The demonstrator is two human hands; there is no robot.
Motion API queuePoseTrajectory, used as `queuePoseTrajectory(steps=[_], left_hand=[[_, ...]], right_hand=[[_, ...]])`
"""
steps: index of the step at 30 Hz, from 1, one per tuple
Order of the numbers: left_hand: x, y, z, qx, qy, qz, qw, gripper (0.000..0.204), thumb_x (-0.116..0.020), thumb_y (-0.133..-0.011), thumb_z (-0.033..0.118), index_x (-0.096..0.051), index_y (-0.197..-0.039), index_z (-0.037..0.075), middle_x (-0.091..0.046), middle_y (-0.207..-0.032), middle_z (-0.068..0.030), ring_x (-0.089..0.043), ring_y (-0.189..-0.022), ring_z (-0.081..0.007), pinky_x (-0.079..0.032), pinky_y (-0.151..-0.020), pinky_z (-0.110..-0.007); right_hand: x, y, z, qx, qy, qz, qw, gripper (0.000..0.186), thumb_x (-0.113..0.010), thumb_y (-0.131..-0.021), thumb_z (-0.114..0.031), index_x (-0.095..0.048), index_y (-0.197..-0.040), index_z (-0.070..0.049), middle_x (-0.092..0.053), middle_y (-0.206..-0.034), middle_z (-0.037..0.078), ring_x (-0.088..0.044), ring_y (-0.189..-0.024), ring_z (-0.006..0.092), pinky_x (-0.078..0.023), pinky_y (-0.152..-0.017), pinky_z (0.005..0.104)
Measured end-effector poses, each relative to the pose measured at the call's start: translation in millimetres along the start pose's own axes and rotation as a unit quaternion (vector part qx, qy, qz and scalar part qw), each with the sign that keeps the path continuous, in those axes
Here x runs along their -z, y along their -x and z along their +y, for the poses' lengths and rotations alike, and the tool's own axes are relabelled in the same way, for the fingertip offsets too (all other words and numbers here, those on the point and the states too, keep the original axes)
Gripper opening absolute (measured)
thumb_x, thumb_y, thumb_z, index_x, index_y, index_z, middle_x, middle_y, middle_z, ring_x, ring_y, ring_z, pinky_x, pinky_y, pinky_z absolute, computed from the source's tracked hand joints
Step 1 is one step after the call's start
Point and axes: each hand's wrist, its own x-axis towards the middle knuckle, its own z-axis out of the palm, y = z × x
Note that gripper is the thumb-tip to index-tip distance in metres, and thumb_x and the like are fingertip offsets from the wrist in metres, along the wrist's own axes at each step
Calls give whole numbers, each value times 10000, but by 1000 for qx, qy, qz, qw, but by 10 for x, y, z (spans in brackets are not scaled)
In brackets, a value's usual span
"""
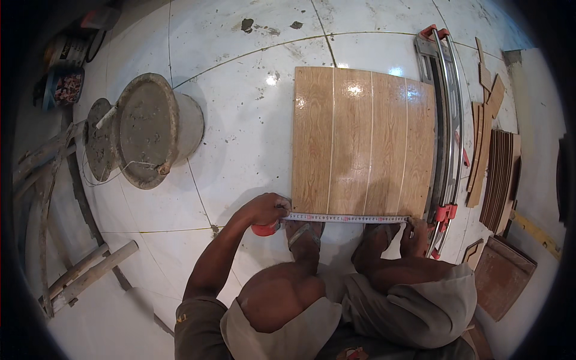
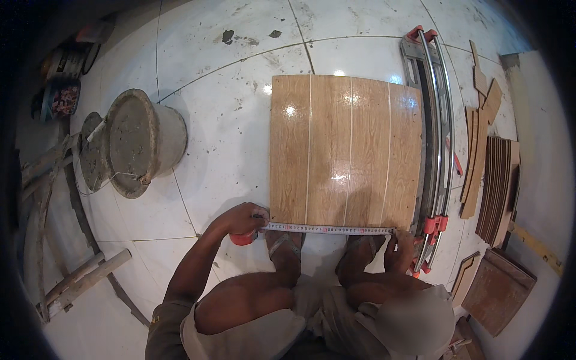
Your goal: Measuring a floor tile with a tape measure and cutting it using a manual tile cutter.
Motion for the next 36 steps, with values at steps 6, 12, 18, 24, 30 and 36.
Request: queuePoseTrajectory(steps=[6, 12, 18, 24, 30, 36], left_hand=[[48, -1, 95, 41, -36, -21, 998, 209, -630, -885, 220, -731, -957, 51, -723, -890, -139, -683, -839, -282, -522, -801, -392], [52, -8, 115, 5, -22, -15, 1000, 207, -633, -877, 211, -731, -955, 46, -725, -868, -138, -686, -817, -275, -523, -790, -389], [32, -33, 88, 34, 10, -31, 999, 195, -640, -876, 192, -737, -959, 44, -723, -849, -128, -673, -785, -251, -521, -776, -376], [25, -40, 38, 19, -4, -18, 1000, 190, -650, -876, 185, -735, -960, 38, -711, -806, -117, -663, -742, -235, -520, -740, -364], [27, -41, 61, 40, -3, -13, 999, 197, -666, -871, 189, -733, -964, 28, -716, -811, -117, -668, -752, -226, -522, -746, -363], [27, -41, 71, 23, -22, -1, 999, 206, -658, -867, 190, -741, -979, 39, -728, -846, -128, -682, -782, -252, -524, -762, -373]], right_hand=[[8, -9, -45, 20, -28, 25, 999, 188, -656, -877, 59, -677, -1044, -24, -689, -1002, 184, -675, -952, 386, -541, -846, 450], [41, -85, -95, 22, -2, 22, 1000, 169, -667, -885, 40, -674, -1041, -25, -685, -985, 182, -673, -938, 383, -538, -823, 445], [78, -70, -134, -37, 24, -14, 999, 116, -651, -930, -31, -677, -1042, -21, -674, -995, 190, -664, -937, 391, -536, -810, 438], [79, -127, -169, -22, 23, -5, 999, 113, -642, -944, -43, -686, -1047, -27, -676, -1008, 186, -665, -937, 390, -541, -810, 441], [71, -127, -179, -41, -2, -6, 999, 107, -644, -944, -38, -686, -1042, -27, -680, -1005, 177, -672, -931, 382, -545, -805, 439], [80, -136, -215, -46, -21, 1, 999, 97, -640, -945, -29, -681, -1033, -23, -683, -1002, 176, -674, -919, 383, -543, -798, 436]])
